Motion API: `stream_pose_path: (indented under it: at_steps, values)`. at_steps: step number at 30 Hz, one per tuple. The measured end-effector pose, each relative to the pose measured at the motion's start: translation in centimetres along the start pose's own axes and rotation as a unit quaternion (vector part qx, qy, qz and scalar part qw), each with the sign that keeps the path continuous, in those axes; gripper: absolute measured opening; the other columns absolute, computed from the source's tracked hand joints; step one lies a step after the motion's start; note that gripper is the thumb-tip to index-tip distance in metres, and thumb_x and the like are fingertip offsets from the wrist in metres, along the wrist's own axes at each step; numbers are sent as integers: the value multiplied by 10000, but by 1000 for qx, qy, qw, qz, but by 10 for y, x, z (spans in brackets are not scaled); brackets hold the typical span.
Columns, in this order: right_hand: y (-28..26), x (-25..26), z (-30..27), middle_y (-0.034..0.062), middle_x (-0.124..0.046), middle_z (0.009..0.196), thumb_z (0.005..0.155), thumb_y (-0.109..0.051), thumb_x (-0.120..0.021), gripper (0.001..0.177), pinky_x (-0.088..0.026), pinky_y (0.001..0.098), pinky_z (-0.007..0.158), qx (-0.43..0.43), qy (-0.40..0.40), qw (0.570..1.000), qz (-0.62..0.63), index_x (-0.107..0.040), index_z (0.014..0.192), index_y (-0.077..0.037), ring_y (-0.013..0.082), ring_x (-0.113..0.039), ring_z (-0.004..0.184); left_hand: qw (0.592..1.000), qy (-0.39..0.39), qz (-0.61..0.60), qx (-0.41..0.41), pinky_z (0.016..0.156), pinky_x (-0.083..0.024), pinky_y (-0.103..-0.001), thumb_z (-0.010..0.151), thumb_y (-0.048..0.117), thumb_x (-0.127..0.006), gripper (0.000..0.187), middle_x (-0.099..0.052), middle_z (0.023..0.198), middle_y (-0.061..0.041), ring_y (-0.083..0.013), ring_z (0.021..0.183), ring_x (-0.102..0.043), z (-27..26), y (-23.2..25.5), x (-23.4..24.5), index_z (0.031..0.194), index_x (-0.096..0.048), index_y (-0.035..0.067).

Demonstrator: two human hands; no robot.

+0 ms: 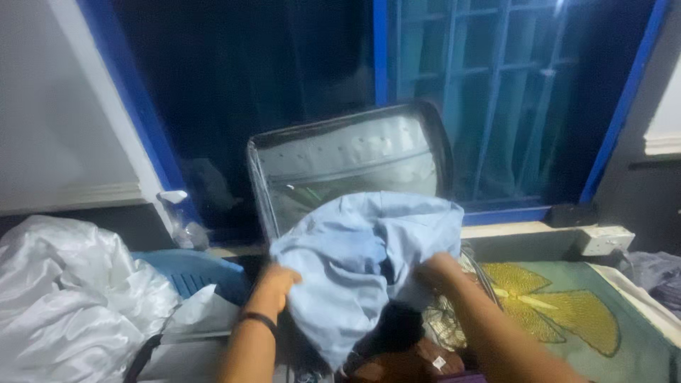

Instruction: The person removes clothing items from a suitcase and place them onto a nearby surface. They handle a blue shirt, a plaid shirt, denim jeans, a beige undergarment, a black garment, and a patterned fabric individually.

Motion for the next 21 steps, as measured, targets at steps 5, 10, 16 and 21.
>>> stream_pose_path:
  at_steps: [5,10,16,21]
  values:
    - [-56,134,-43,139,-726,1015,961,-169,-606,146,-608,394,786,89,192,977,-3,-720,1000,-86,252,-701,911,992,120,25,-5,682,-508,-501,791,122,-644,236,-702,889,-253,-339,772,-649,40,70,108,905,-713,-73]
    - [-67,261,-68,113,-720,1028,957,-122,-648,128,-586,396,805,115,291,927,207,-740,1036,-79,241,-687,915,974,191,-97,-67,678,-505,-460,809,130,-634,205,-685,893,-189,-292,776,-636,18,167,211,918,-695,-32]
    - [-38,304,-70,116,-698,1038,1012,-154,-612,170,-567,401,814,170,258,795,522,-702,1103,-42,240,-668,911,945,210,-240,-68,673,-502,-412,831,140,-621,169,-665,899,-113,-236,782,-620,-34,199,227,932,-675,16]
    - [-29,317,-67,118,-680,1047,1058,-180,-581,216,-551,406,823,211,220,729,613,-671,1160,-12,239,-653,908,943,241,-230,-24,567,-415,-404,801,121,-627,152,-575,826,-85,-216,643,-509,-24,163,218,935,-644,51]
Point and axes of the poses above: each hand's wrist, its own z-axis towards the middle knuckle, its own x-axis out of the back of the hand, y = z × x, the point moved 9 cm from there along z, towards the middle knuckle
